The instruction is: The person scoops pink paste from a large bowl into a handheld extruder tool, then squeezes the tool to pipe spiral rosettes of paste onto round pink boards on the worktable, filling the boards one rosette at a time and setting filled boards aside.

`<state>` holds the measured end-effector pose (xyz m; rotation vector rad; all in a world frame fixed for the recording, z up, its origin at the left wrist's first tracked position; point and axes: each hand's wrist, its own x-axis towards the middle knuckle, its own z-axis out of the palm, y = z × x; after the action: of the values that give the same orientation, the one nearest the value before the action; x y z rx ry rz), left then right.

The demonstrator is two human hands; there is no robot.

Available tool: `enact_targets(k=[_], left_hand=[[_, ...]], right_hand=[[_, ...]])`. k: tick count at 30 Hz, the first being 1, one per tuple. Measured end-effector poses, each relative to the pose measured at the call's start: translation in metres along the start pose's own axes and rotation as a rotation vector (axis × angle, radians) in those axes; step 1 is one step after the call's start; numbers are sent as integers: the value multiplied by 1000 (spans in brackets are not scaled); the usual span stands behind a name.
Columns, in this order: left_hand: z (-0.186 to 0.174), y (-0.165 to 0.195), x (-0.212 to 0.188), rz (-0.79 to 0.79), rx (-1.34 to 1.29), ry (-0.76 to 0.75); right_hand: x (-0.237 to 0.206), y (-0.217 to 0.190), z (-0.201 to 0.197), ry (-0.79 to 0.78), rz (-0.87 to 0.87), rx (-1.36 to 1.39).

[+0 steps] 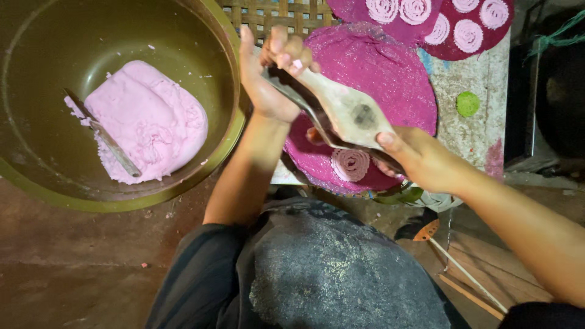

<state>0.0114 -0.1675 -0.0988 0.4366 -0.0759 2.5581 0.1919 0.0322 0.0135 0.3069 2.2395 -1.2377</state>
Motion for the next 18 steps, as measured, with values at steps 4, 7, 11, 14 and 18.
enact_targets(k=[4,7,11,14,18], left_hand=[[9,-18,10,6,-45,70],[9,-7,24,-2,23,65],[11,16,15,14,58,-11],[16,7,4,28,48,62],[23,-21,15,25,-4,177]], right_hand=[[-10,-4,-17,129,23,-202],[-2,-7,-14,217,-78,-311],[6,-6,4,110,-84,-148],[-5,-4,-2,73,-27,-158],[-13,-2,-25,195,-81,-339]])
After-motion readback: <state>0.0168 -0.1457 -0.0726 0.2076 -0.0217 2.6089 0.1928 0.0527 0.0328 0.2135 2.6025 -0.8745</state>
